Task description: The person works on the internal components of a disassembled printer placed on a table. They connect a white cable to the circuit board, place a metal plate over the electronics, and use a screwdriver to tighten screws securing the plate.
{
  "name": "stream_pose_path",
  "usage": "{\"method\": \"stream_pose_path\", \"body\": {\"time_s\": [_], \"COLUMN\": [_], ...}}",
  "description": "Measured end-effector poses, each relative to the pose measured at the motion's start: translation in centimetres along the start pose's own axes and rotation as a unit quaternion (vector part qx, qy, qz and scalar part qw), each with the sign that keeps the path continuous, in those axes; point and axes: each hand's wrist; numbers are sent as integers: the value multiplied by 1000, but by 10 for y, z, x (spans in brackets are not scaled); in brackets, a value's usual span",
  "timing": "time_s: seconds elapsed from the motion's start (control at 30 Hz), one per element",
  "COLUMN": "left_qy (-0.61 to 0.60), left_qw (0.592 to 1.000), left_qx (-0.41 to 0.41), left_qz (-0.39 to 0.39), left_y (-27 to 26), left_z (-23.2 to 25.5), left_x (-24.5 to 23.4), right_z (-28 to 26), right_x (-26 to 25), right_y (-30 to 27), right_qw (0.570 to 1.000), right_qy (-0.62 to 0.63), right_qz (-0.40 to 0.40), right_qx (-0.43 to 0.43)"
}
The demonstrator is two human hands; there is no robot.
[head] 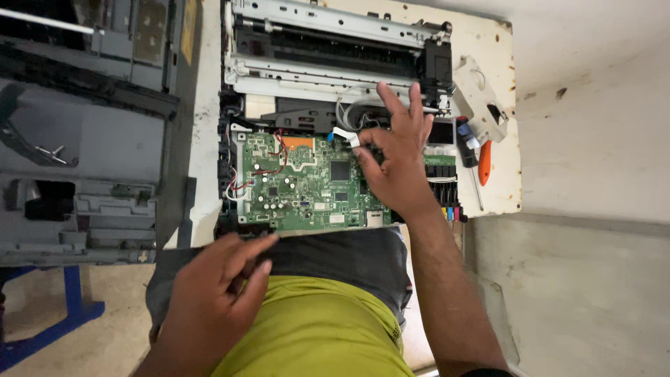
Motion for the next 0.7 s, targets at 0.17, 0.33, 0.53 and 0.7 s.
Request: {"method": "stream_pose_path", "body": {"time_s": [0.17,0.33,0.53,0.7], "left_qy": [-29,-39,-61,-56], "left_qw": [998,996,996,994], "left_qx": [33,69,56,89], "left_qz": [34,39,7,18], "left_y": [-17,-11,-9,-8], "left_z": [-16,-13,-11,-8], "left_x": [5,5,13,9], "right_z": [-4,-5,-7,-10], "right_x": [3,5,5,4], "right_y": [-1,-2,-3,1], "right_qw": [1000,999,1000,999], "right_qy": [-3,-9,-1,-20], "right_qz": [26,39,25,24], "right_qx": [-2,1,8,9]}}
Point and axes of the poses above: each hand's wrist, its own y-axis towards the middle knuckle, its own x-axis out of the palm, z = x × y, and after that the axes turned 2 degrees about x, right-handed
